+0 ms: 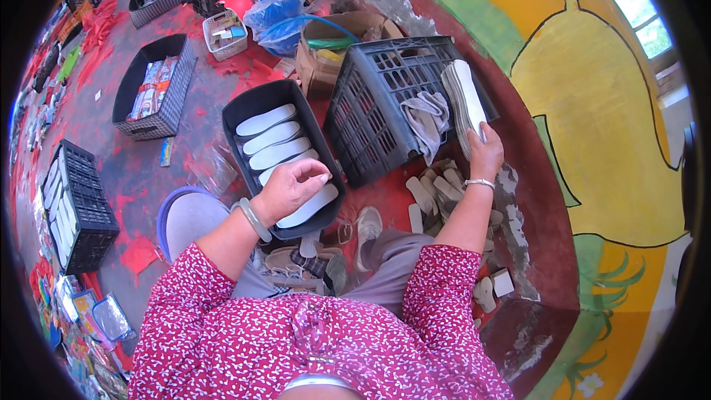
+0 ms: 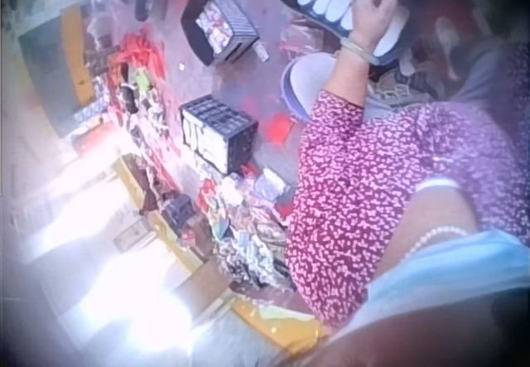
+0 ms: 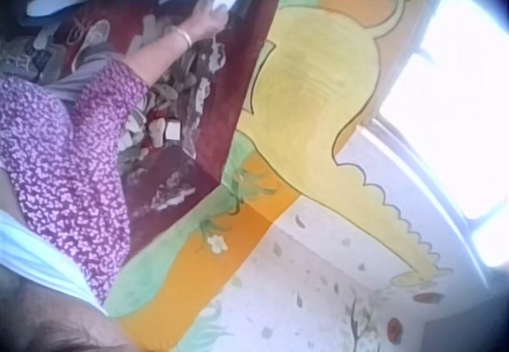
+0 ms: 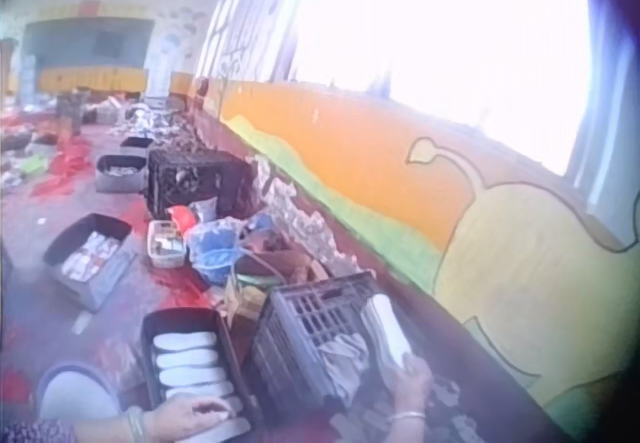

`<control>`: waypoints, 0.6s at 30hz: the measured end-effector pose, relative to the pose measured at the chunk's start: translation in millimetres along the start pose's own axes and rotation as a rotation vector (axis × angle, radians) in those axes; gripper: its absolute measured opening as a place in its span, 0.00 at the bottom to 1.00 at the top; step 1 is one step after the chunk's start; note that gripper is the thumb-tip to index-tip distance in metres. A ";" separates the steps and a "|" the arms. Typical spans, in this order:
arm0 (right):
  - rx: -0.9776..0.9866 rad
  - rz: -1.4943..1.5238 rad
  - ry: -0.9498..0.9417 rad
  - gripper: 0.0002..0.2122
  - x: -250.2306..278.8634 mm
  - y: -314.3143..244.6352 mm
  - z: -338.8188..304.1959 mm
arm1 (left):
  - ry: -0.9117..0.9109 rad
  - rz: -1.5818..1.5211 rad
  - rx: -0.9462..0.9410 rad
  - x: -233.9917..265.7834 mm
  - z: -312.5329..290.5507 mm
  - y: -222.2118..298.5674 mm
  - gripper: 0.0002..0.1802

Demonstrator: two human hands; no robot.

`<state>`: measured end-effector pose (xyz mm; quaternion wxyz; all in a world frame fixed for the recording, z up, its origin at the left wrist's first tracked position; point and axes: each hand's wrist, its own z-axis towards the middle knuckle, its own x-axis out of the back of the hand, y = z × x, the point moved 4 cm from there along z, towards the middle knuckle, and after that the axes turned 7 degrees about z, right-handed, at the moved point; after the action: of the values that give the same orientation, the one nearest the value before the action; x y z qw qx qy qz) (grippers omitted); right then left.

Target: The person picks up shoe insoles from a pile on the floor, wipes them with a cloth, and stacks them inside a black bin. They also briefly pick up and inspect a blue face mask before continuing with the insoles.

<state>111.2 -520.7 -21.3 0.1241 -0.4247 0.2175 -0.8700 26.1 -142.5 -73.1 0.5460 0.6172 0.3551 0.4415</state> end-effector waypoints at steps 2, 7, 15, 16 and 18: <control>-0.037 -0.071 0.010 0.16 1.1 -8.8 -0.9 | -0.001 -0.007 -0.008 -0.4 0.8 1.6 0.10; -0.049 -0.155 0.035 0.14 3.0 -14.6 -2.0 | -0.002 -0.002 0.007 -1.3 0.0 1.8 0.10; -0.238 -0.261 0.003 0.13 6.3 -11.5 -0.9 | -0.002 -0.030 0.006 -0.8 0.4 0.1 0.10; -0.236 -0.285 0.029 0.13 6.7 -10.3 -1.4 | -0.002 -0.033 0.006 -0.9 0.4 -0.4 0.10; -0.231 -0.330 0.081 0.13 7.4 -9.6 -2.6 | -0.001 -0.031 -0.001 -1.0 0.3 0.6 0.10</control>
<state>104.3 -514.6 -13.0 -0.0788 -0.4308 0.2481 -0.8641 26.0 -143.6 -72.7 0.5534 0.6113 0.3641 0.4330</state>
